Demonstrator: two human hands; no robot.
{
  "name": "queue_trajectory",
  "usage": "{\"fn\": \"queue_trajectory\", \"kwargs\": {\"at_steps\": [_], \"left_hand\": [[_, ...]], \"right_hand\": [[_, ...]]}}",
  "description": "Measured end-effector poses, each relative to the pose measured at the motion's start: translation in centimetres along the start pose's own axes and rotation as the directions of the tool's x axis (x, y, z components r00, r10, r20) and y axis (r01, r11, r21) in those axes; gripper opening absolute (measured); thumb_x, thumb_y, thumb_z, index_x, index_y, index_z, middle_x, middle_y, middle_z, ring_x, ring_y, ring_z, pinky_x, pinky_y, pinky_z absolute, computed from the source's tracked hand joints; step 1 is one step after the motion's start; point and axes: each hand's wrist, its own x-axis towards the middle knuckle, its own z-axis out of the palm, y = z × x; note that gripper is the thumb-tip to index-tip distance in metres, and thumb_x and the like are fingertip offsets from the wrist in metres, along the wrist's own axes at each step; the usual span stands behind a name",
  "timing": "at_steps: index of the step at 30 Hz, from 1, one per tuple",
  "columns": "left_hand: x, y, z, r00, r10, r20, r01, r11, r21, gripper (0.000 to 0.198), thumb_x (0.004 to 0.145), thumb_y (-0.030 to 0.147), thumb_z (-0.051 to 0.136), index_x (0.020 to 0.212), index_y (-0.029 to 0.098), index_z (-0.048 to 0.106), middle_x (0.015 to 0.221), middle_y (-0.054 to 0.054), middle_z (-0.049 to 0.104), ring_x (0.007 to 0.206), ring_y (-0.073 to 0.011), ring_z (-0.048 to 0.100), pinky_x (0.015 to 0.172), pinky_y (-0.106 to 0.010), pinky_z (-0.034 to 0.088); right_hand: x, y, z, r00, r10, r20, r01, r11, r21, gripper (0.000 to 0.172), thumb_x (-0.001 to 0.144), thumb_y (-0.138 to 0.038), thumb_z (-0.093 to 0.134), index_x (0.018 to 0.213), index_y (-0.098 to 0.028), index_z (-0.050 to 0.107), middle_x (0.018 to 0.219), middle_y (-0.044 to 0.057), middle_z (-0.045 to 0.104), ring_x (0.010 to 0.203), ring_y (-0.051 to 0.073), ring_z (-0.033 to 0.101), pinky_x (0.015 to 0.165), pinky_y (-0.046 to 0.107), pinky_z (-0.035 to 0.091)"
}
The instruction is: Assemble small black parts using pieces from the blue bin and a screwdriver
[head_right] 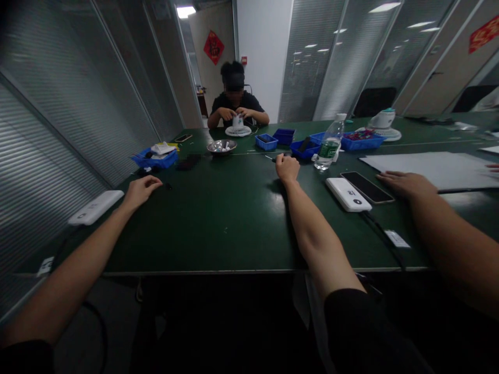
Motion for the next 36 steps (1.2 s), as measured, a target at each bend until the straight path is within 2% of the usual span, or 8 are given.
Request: {"fn": "queue_trajectory", "kwargs": {"at_steps": [4, 9, 11, 17, 22, 25, 30, 36], "left_hand": [[-0.3, 2.1, 0.2, 0.999, 0.011, -0.031, -0.014, 0.996, -0.090, 0.035, 0.086, 0.052, 0.071, 0.101, 0.021, 0.077, 0.109, -0.007, 0.080, 0.099, -0.0280, 0.073, 0.097, -0.038, 0.055], [-0.4, 2.3, 0.4, 0.978, 0.158, 0.137, -0.134, 0.977, -0.168, 0.037, 0.089, 0.056, 0.070, 0.102, 0.022, 0.076, 0.127, -0.009, 0.076, 0.119, -0.0289, 0.070, 0.109, -0.041, 0.052], [-0.3, 1.8, 0.6, 0.968, 0.191, 0.161, -0.171, 0.977, -0.130, 0.038, 0.089, 0.057, 0.070, 0.102, 0.023, 0.077, 0.123, -0.010, 0.077, 0.113, -0.0294, 0.071, 0.106, -0.043, 0.052], [-0.2, 1.2, 1.2, 0.979, 0.179, 0.092, -0.186, 0.980, 0.067, 0.031, 0.092, 0.048, 0.065, 0.104, 0.022, 0.077, 0.109, -0.012, 0.076, 0.100, -0.0326, 0.069, 0.097, -0.046, 0.051], [-0.8, 2.6, 1.3, 0.997, 0.073, 0.033, -0.076, 0.992, 0.104, 0.025, 0.089, 0.040, 0.066, 0.101, 0.021, 0.077, 0.103, -0.011, 0.076, 0.096, -0.0328, 0.069, 0.091, -0.044, 0.053], [-1.2, 3.4, 1.1, 0.999, 0.023, -0.024, -0.021, 0.994, 0.112, 0.022, 0.088, 0.036, 0.068, 0.099, 0.020, 0.078, 0.105, -0.012, 0.077, 0.100, -0.0331, 0.069, 0.096, -0.043, 0.053], [-1.1, 3.2, 0.1, 0.978, -0.116, -0.173, 0.122, 0.992, 0.026, 0.022, 0.087, 0.033, 0.070, 0.100, 0.018, 0.080, 0.102, -0.008, 0.080, 0.097, -0.0258, 0.074, 0.095, -0.033, 0.055], [-0.7, 1.4, -0.5, 0.958, -0.273, -0.083, 0.263, 0.957, -0.121, 0.030, 0.074, 0.036, 0.084, 0.097, 0.018, 0.082, 0.101, -0.007, 0.082, 0.098, -0.0261, 0.076, 0.091, -0.032, 0.057]], "right_hand": [[-0.3, -0.2, -0.1, 0.997, -0.067, 0.039, 0.068, 0.997, -0.026, 0.062, 0.109, -0.041, 0.032, 0.106, -0.009, 0.085, 0.101, 0.025, 0.079, 0.098, 0.035, 0.072, 0.088, 0.039, 0.049], [-0.5, -0.3, -0.3, 0.993, -0.103, 0.061, 0.106, 0.993, -0.051, 0.062, 0.109, -0.040, 0.032, 0.105, -0.009, 0.085, 0.101, 0.026, 0.079, 0.096, 0.035, 0.072, 0.086, 0.040, 0.049], [-0.5, -0.3, -0.4, 0.992, -0.109, 0.064, 0.113, 0.992, -0.056, 0.063, 0.109, -0.039, 0.031, 0.104, -0.009, 0.085, 0.099, 0.026, 0.079, 0.095, 0.035, 0.072, 0.085, 0.040, 0.049], [-0.5, -0.3, -0.5, 0.991, -0.117, 0.067, 0.122, 0.990, -0.071, 0.064, 0.109, -0.040, 0.029, 0.107, -0.008, 0.085, 0.099, 0.026, 0.079, 0.093, 0.035, 0.072, 0.084, 0.040, 0.049], [-0.5, -0.4, -0.4, 0.989, -0.124, 0.075, 0.130, 0.988, -0.080, 0.064, 0.108, -0.040, 0.030, 0.106, -0.009, 0.086, 0.098, 0.025, 0.079, 0.092, 0.035, 0.073, 0.083, 0.040, 0.049], [-0.6, -0.4, -0.4, 0.989, -0.128, 0.077, 0.134, 0.987, -0.089, 0.063, 0.109, -0.039, 0.031, 0.105, -0.008, 0.086, 0.099, 0.025, 0.079, 0.093, 0.035, 0.073, 0.084, 0.039, 0.049], [-0.8, -0.5, -0.5, 0.988, -0.131, 0.082, 0.140, 0.984, -0.108, 0.065, 0.110, -0.040, 0.028, 0.108, -0.008, 0.085, 0.102, 0.027, 0.079, 0.097, 0.036, 0.073, 0.085, 0.039, 0.049], [-1.4, -0.7, -1.0, 0.977, -0.169, 0.127, 0.186, 0.974, -0.129, 0.067, 0.111, -0.040, 0.027, 0.110, -0.007, 0.085, 0.102, 0.027, 0.079, 0.096, 0.035, 0.073, 0.085, 0.038, 0.048]]}}
